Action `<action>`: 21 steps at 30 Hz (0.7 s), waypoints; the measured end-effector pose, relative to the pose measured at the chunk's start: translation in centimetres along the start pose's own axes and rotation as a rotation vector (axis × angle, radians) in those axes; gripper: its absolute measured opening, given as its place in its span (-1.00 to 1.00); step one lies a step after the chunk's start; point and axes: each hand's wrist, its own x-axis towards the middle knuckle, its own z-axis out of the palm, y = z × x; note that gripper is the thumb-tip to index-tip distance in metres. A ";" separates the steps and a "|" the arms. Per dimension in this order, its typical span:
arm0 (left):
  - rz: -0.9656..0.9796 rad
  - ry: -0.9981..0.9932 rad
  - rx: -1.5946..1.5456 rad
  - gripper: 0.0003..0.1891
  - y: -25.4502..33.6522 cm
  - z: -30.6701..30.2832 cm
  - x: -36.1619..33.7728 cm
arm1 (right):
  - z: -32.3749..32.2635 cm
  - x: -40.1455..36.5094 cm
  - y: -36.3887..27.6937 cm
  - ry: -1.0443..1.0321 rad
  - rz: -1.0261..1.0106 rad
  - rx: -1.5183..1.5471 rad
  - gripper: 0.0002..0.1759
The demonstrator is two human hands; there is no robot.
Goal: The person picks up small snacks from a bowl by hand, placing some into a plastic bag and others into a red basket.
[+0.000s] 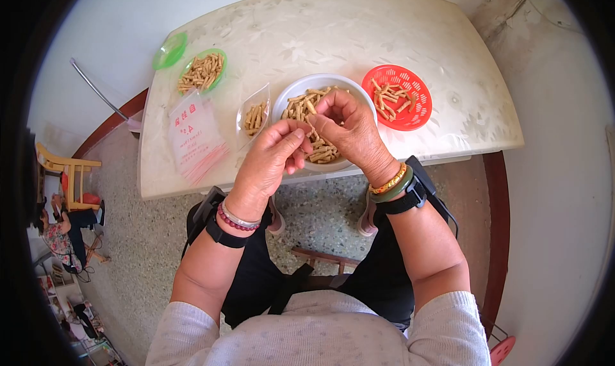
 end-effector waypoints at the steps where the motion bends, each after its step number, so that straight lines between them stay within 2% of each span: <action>1: 0.017 0.032 -0.006 -0.85 0.0 0.0 0.0 | 0.0 0.0 0.0 0.000 0.000 0.001 -0.87; 3: 0.070 0.055 0.001 -0.85 0.1 -0.1 0.0 | -0.1 -0.1 -0.3 0.011 -0.137 -0.220 -0.86; 6: 0.143 0.093 -0.007 -0.83 0.1 -0.1 0.1 | -0.1 -0.2 -0.4 0.022 -0.194 -0.320 -0.83; 14: 0.216 0.103 0.011 -0.81 0.6 0.0 0.0 | 0.2 -0.5 -0.3 0.010 -0.205 -0.346 -0.82; 21: 0.195 0.117 0.047 -0.84 0.8 0.3 -0.1 | 0.3 -0.4 -0.3 0.018 -0.241 -0.410 -0.81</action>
